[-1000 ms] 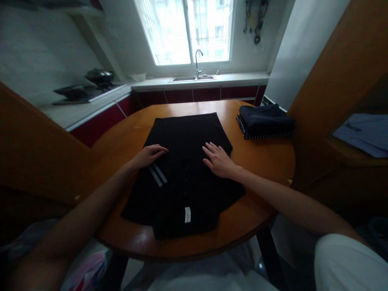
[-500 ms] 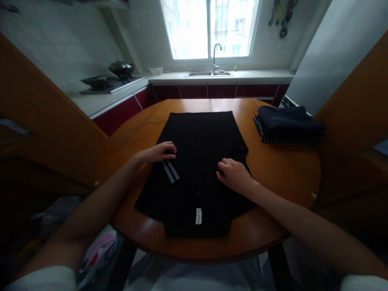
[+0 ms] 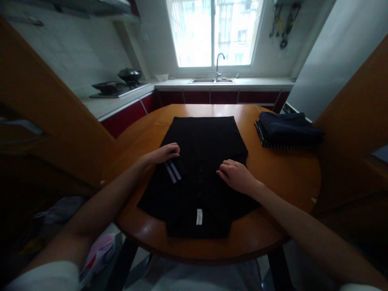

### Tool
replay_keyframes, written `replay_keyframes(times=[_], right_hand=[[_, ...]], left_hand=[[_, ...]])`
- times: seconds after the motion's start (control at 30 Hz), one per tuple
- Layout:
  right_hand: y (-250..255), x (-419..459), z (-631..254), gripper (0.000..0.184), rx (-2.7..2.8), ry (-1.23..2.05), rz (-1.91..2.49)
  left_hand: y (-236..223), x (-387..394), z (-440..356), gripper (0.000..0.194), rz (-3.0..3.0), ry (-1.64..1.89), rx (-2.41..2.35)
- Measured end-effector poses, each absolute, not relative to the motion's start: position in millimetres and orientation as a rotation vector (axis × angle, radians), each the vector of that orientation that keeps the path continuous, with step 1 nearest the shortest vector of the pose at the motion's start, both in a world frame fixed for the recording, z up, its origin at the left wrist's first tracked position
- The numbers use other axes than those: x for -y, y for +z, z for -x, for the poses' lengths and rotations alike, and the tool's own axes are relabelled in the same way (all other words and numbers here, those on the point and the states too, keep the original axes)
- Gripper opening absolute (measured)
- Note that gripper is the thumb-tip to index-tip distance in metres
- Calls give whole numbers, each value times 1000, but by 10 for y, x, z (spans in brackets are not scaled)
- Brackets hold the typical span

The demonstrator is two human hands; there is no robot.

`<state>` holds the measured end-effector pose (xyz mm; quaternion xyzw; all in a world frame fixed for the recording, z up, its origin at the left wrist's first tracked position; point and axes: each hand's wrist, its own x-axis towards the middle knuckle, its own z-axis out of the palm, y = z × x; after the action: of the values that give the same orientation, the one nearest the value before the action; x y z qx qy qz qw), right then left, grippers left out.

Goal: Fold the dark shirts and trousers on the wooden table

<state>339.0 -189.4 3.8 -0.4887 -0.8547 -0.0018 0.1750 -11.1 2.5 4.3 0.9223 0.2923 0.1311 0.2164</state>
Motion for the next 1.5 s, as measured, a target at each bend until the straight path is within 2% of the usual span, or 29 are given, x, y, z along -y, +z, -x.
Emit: replay_keyframes(times=[0.13,0.23,0.3,0.47,0.63,0.8,0.9,1.03,1.13,1.3,1.5], right_hand=[[-129,1760,-3489,43,2231,-58,1471],[-300,1698,-3533,63,2332,65,1598],[-357,1675,-3549,67,2350,115,1643],[-353,1612,-3591,66,2106,-33,1730],[-423,1483,-3699,70,2042,115,1938],[-286,1256,-4175,58,1648,-24,1857],[-197,1149,-4496,47,1528,25,1814],[-225,1090,-4612,32,1688,255,1824],[-283,1096,-4526,26,1800,213,1900],[-272,1071,-4450,33,1661,-42,2123],[-189,854,-4490,52,1866,222,1880]], left_hand=[[95,-22,172,33,-2476,379,-1013],[91,-32,208,35,-2473,291,-1111],[74,-37,215,37,-2464,257,-1135],[60,-33,200,37,-2466,277,-1122],[65,-45,202,41,-2496,295,-1120],[33,-99,225,43,-2480,342,-1118],[49,-102,221,44,-2472,361,-1112],[93,-78,210,45,-2470,361,-1119],[98,-71,202,43,-2473,361,-1122],[80,-69,171,44,-2510,364,-1131],[97,-49,150,48,-2515,335,-1153]])
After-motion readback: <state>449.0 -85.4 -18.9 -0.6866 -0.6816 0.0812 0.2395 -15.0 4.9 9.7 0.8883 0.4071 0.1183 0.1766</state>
